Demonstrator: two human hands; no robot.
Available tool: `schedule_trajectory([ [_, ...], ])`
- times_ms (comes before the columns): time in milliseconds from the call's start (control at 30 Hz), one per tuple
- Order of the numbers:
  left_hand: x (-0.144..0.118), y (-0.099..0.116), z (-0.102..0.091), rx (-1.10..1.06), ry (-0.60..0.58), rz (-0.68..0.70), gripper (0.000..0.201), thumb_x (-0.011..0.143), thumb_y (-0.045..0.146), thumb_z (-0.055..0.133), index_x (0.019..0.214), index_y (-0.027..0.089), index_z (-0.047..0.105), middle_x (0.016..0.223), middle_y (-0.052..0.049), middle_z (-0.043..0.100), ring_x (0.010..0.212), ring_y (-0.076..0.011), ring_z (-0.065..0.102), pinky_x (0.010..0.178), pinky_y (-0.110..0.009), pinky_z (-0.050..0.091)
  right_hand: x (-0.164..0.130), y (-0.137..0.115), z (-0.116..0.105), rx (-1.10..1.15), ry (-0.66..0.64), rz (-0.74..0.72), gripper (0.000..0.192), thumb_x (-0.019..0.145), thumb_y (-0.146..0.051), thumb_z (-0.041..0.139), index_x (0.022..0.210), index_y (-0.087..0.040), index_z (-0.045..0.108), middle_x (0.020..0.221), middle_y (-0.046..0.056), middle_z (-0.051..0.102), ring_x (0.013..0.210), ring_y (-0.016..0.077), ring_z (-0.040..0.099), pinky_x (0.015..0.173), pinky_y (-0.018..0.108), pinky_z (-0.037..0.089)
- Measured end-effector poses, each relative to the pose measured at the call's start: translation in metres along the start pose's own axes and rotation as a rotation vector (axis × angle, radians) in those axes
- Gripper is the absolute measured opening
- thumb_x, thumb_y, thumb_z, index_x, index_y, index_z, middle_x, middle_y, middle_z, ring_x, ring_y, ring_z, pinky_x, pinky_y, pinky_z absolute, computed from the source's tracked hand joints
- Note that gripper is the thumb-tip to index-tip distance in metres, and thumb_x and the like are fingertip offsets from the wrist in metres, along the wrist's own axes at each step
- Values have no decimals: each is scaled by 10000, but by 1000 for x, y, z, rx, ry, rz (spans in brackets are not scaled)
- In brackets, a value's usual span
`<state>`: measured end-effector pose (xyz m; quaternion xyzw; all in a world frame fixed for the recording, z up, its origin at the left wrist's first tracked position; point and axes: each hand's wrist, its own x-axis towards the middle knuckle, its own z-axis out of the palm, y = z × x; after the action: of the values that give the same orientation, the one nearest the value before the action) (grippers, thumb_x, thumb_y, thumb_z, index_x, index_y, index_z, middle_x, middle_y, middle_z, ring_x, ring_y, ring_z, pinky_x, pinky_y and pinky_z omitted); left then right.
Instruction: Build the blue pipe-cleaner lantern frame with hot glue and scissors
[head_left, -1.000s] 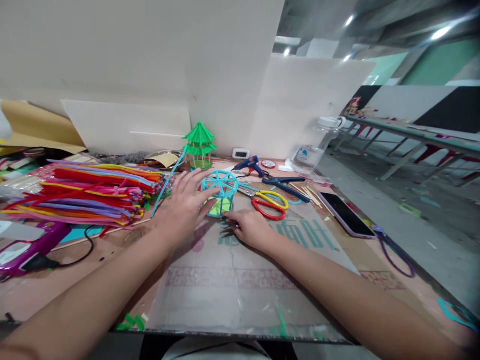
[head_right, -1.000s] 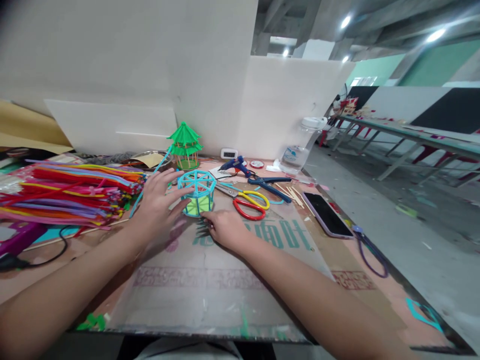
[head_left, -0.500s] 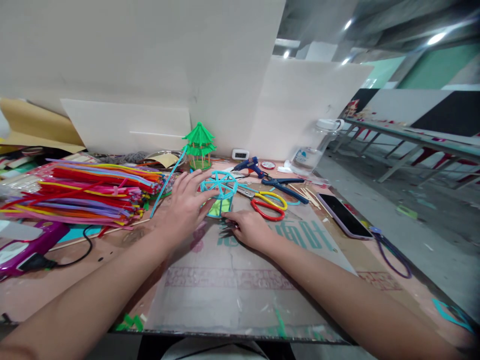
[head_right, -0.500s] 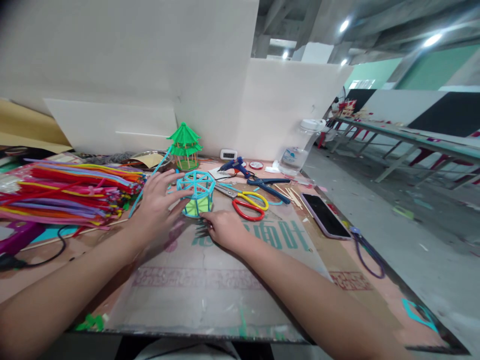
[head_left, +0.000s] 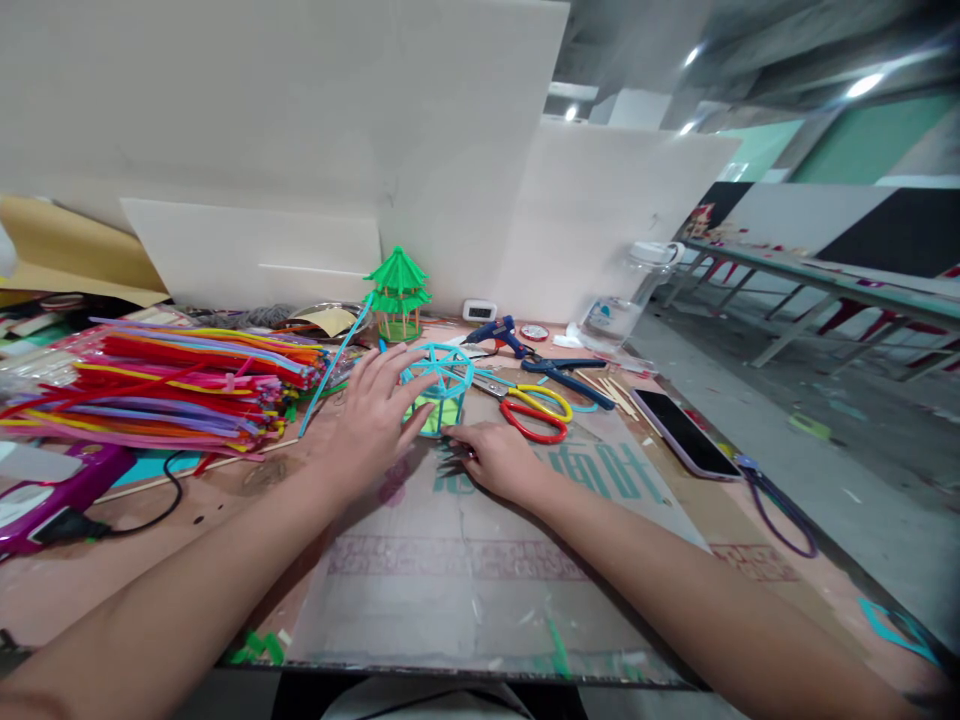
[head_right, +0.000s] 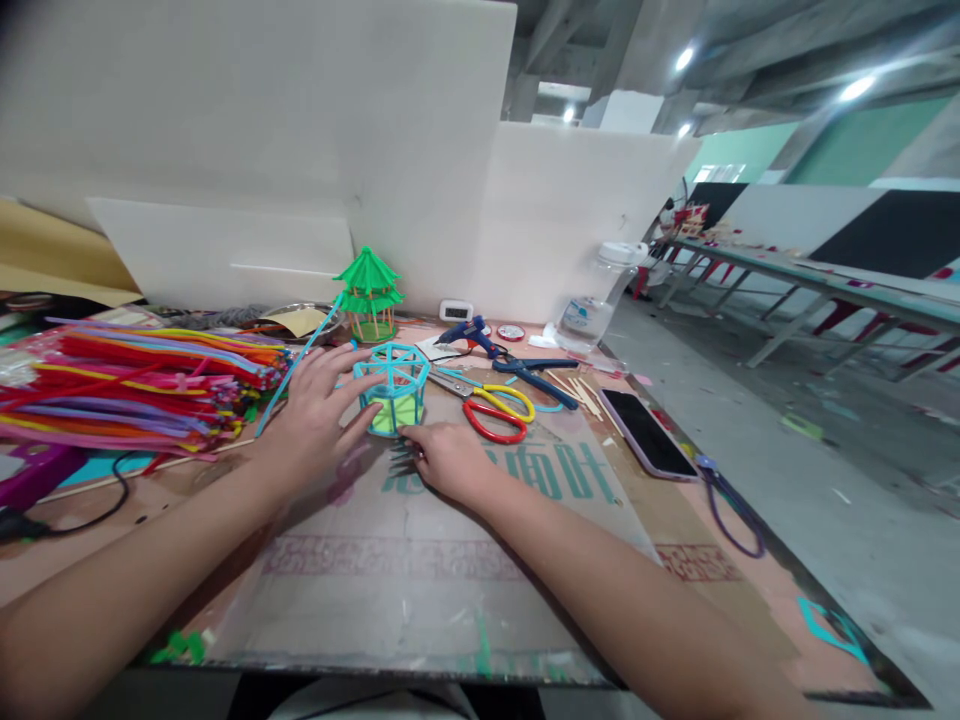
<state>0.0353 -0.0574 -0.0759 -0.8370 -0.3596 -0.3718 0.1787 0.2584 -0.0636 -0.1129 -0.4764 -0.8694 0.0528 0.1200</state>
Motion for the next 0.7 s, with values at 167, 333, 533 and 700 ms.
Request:
schedule_trajectory([
  [167, 1, 4, -2, 4, -32, 17, 333, 1026, 263, 561, 1341, 247, 665, 1548, -142, 526, 1485, -341, 436, 1236, -608, 325, -1, -2, -3, 2, 4, -1, 481, 915, -134, 589, 1379, -198, 696, 1171, 125, 804, 1053, 260, 760, 898, 333, 543],
  [333, -1, -3, 5, -92, 3, -64, 526, 997, 313, 620, 1506, 267, 495, 1586, -150, 484, 1510, -328, 412, 1275, -599, 264, -1, -2, -3, 4, 11, -1, 476, 917, -143, 592, 1378, -201, 694, 1170, 127, 802, 1038, 252, 756, 879, 323, 533],
  [533, -12, -32, 39, -367, -88, -433, 1045, 793, 442, 847, 1622, 176, 268, 1518, -247, 543, 1415, -412, 533, 1140, -604, 460, -4, -3, -4, 16, 64, 16, 371, 963, -272, 616, 1304, -150, 692, 1110, 150, 784, 1010, 261, 726, 875, 343, 525],
  [700, -16, -32, 51, -737, -195, -391, 766, 867, 334, 752, 1542, 205, 414, 1467, -178, 619, 1335, -325, 631, 1083, -499, 554, -14, 9, -15, 152, 309, -133, 383, 1070, -408, 439, 1234, -129, 645, 1131, 165, 721, 1036, 267, 667, 914, 395, 530],
])
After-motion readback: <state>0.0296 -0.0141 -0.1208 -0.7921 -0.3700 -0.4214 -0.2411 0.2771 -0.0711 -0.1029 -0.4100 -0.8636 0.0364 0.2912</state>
